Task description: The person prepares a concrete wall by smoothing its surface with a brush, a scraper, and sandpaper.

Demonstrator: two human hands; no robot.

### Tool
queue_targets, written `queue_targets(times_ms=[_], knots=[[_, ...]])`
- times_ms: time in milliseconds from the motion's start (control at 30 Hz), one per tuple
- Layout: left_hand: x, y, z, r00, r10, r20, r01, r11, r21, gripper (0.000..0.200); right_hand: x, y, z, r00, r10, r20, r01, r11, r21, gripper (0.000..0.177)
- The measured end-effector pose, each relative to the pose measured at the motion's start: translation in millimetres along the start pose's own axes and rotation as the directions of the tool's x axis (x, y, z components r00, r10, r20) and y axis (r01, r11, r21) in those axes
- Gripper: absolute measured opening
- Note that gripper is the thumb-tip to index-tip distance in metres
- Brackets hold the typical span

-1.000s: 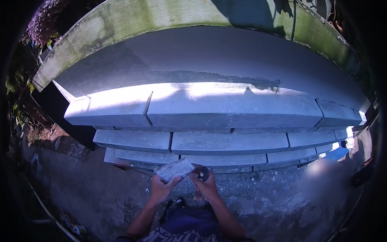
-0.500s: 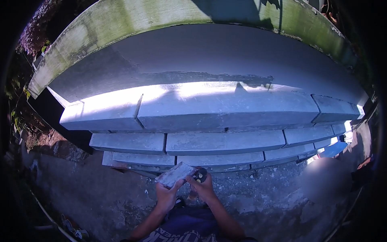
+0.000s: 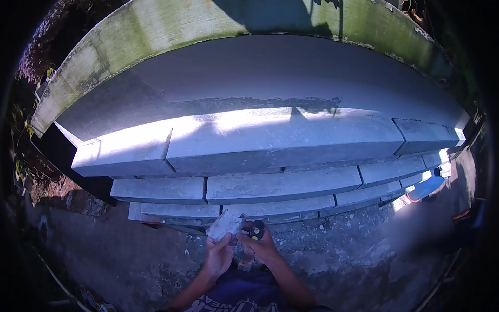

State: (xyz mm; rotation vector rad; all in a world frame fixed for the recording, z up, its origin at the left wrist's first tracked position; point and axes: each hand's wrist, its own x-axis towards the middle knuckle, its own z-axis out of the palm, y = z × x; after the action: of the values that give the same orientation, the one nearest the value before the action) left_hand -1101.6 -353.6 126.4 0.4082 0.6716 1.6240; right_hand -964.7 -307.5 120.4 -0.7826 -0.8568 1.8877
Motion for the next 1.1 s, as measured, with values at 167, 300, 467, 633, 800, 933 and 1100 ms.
queue_targets(times_ms=[167,300,467,633,800,933,1100], knots=[[3.3,-5.7,-1.9,0.996,-0.046,-0.077,0.036,0.992,-0.119,0.047,-3.5,-3.3,9.7,0.976,-0.182,-0.118,0.114,0.894,-0.434,0.025],[2.1,-4.9,-2.2,0.999,-0.023,-0.050,0.023,1.000,0.002,0.044,1.4,11.6,0.5,0.957,-0.267,-0.117,0.180,0.857,-0.482,0.027],[-6.3,-1.8,4.9,0.996,-0.037,-0.084,0.038,0.999,0.006,0.041,3.5,21.0,-9.0,0.971,-0.223,-0.088,0.161,0.879,-0.449,0.027],[-8.1,-7.3,7.4,0.982,0.055,-0.182,-0.040,0.996,0.084,0.030,1.8,22.7,-9.2,0.941,-0.323,-0.104,0.222,0.817,-0.532,0.023],[-0.6,3.1,-15.2,0.873,0.275,0.403,-0.479,0.320,0.818,0.026,-11.5,-8.8,-18.2,0.910,-0.367,-0.195,0.294,0.900,-0.321,0.031],[15.1,30.0,-12.5,0.577,0.138,0.805,-0.807,-0.053,0.588,0.032,-27.6,-74.4,-1.5,0.830,-0.397,0.391,0.553,0.496,-0.670,0.059],[20.2,52.1,-10.9,0.455,-0.021,0.890,-0.858,-0.278,0.432,0.033,-44.1,-67.5,7.0,0.751,-0.303,0.586,0.585,-0.104,-0.804,0.056]])
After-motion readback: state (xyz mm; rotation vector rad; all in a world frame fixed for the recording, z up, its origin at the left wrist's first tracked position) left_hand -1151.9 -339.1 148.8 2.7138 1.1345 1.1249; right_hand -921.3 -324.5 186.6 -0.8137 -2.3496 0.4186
